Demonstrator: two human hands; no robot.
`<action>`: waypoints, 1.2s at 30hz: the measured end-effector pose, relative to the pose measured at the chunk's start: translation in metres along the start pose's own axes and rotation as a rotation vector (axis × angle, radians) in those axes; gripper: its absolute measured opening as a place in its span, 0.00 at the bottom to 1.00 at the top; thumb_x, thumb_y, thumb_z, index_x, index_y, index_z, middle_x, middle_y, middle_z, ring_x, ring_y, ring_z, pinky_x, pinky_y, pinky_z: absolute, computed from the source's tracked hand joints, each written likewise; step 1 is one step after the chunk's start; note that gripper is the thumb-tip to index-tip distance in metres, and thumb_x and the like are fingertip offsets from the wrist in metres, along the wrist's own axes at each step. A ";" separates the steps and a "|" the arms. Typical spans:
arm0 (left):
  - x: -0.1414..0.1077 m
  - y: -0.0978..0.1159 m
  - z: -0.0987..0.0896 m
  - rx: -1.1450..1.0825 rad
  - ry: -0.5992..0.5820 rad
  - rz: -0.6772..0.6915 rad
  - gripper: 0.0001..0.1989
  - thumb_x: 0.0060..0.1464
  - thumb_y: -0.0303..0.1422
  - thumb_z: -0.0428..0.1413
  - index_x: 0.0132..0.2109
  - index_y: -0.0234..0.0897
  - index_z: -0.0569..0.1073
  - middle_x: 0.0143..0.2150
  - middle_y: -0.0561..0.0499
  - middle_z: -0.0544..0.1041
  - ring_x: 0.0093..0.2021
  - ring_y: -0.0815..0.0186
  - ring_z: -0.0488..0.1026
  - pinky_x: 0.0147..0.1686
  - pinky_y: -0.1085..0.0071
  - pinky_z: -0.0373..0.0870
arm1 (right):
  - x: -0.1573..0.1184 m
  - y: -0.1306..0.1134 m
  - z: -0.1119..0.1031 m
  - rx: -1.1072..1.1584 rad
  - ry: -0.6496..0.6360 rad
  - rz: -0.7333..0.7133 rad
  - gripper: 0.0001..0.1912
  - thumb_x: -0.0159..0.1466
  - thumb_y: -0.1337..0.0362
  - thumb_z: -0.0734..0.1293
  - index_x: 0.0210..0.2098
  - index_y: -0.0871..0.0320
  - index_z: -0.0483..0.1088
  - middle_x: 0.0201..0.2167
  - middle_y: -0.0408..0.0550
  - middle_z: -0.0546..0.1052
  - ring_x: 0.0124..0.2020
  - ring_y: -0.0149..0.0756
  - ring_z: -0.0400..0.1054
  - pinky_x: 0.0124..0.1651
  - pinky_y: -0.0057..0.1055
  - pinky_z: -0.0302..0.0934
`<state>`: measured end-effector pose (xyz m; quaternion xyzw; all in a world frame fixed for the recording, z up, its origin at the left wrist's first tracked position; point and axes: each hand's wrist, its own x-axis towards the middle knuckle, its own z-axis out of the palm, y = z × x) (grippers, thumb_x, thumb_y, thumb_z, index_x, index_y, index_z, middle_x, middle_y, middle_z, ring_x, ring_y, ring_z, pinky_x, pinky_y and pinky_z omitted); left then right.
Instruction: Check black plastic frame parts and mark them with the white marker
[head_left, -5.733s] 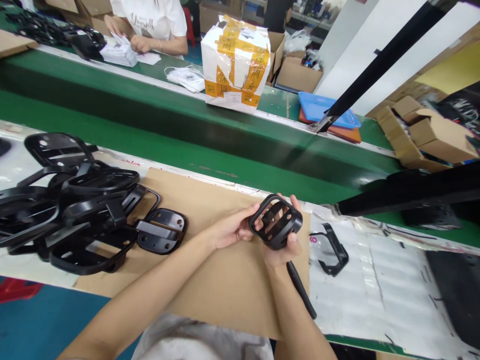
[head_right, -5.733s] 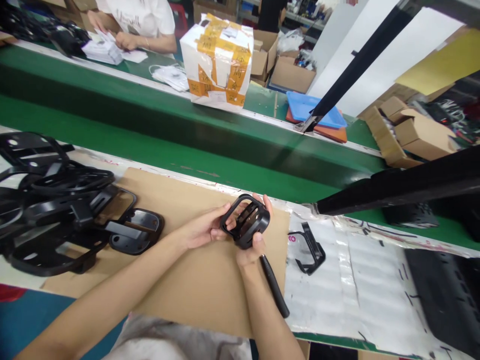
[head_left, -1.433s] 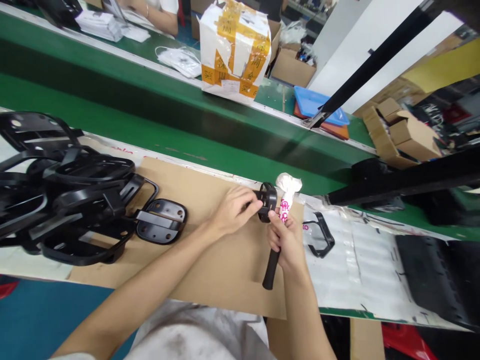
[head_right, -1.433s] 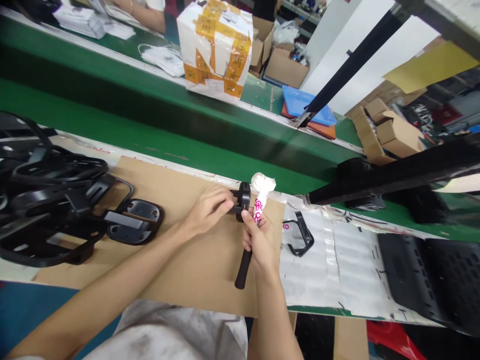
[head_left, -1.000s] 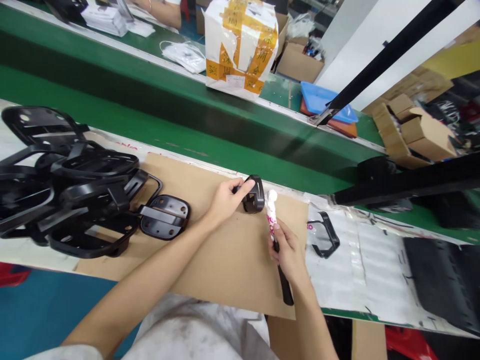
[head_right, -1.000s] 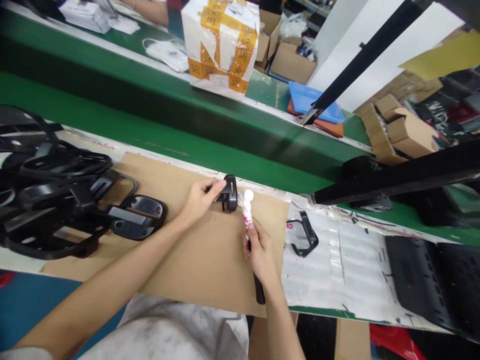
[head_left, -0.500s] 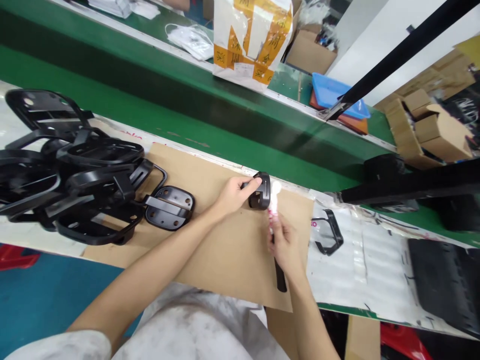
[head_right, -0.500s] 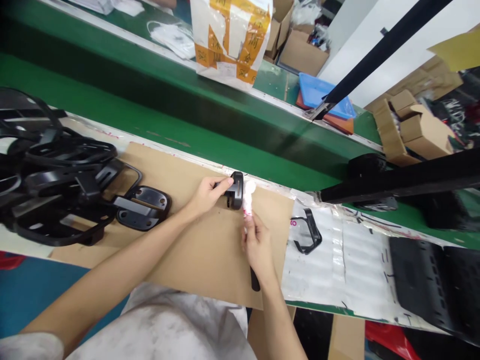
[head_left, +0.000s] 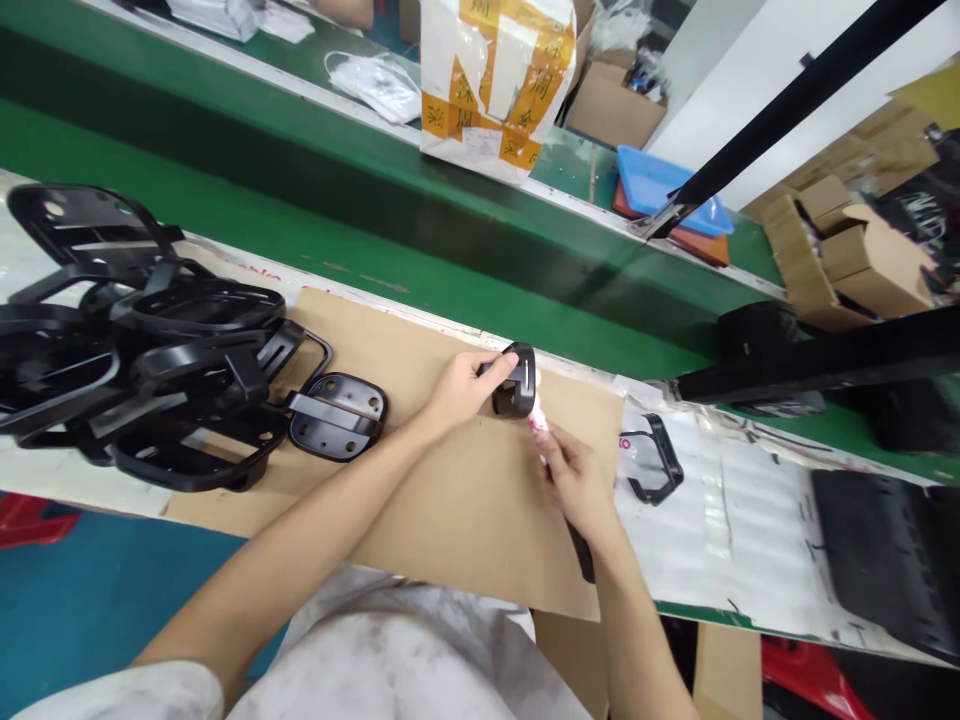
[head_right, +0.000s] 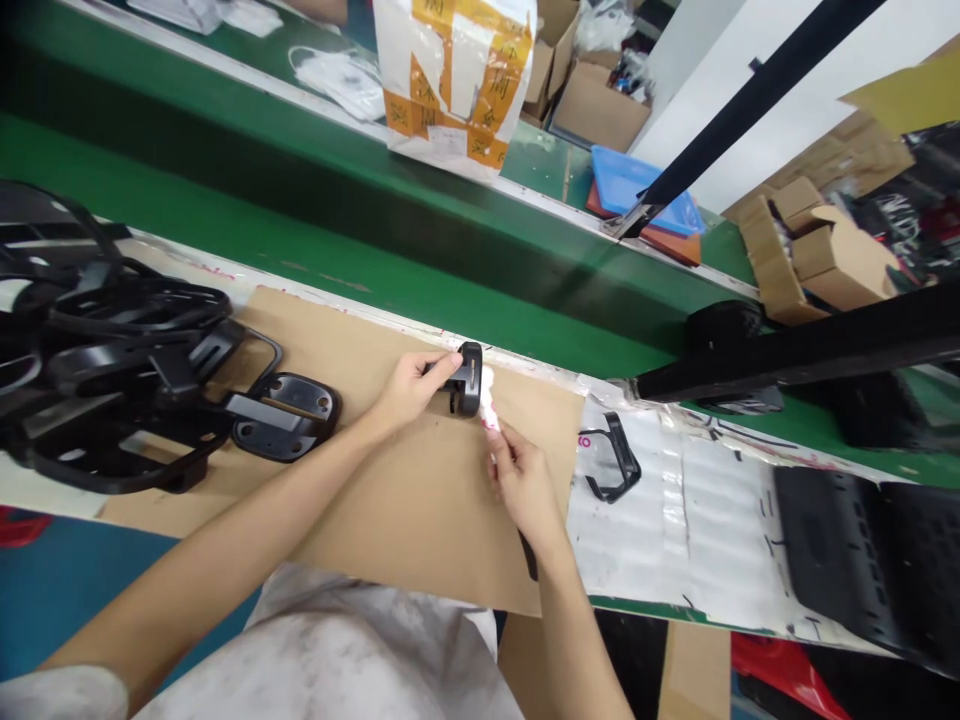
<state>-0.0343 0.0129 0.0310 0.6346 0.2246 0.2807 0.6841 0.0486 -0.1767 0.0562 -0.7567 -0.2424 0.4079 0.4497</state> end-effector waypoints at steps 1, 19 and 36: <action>0.000 0.000 0.000 0.002 -0.001 0.003 0.23 0.63 0.49 0.54 0.27 0.36 0.68 0.26 0.53 0.64 0.30 0.67 0.61 0.33 0.71 0.58 | -0.001 -0.001 -0.001 0.039 0.051 -0.006 0.26 0.69 0.39 0.65 0.43 0.58 0.72 0.20 0.36 0.63 0.16 0.25 0.52 0.17 0.23 0.46; 0.000 -0.001 -0.002 -0.024 -0.001 -0.040 0.25 0.62 0.53 0.55 0.30 0.34 0.73 0.28 0.51 0.70 0.32 0.65 0.65 0.35 0.70 0.62 | 0.003 0.005 0.003 -0.036 -0.021 -0.015 0.34 0.69 0.36 0.63 0.55 0.60 0.74 0.21 0.39 0.68 0.16 0.29 0.55 0.18 0.26 0.50; -0.068 0.168 -0.055 0.064 -0.186 0.239 0.15 0.51 0.36 0.68 0.45 0.42 0.76 0.37 0.50 0.77 0.27 0.69 0.68 0.27 0.70 0.63 | -0.001 -0.080 -0.089 -0.439 0.445 -0.734 0.40 0.62 0.34 0.69 0.66 0.50 0.70 0.58 0.59 0.77 0.51 0.54 0.77 0.50 0.45 0.75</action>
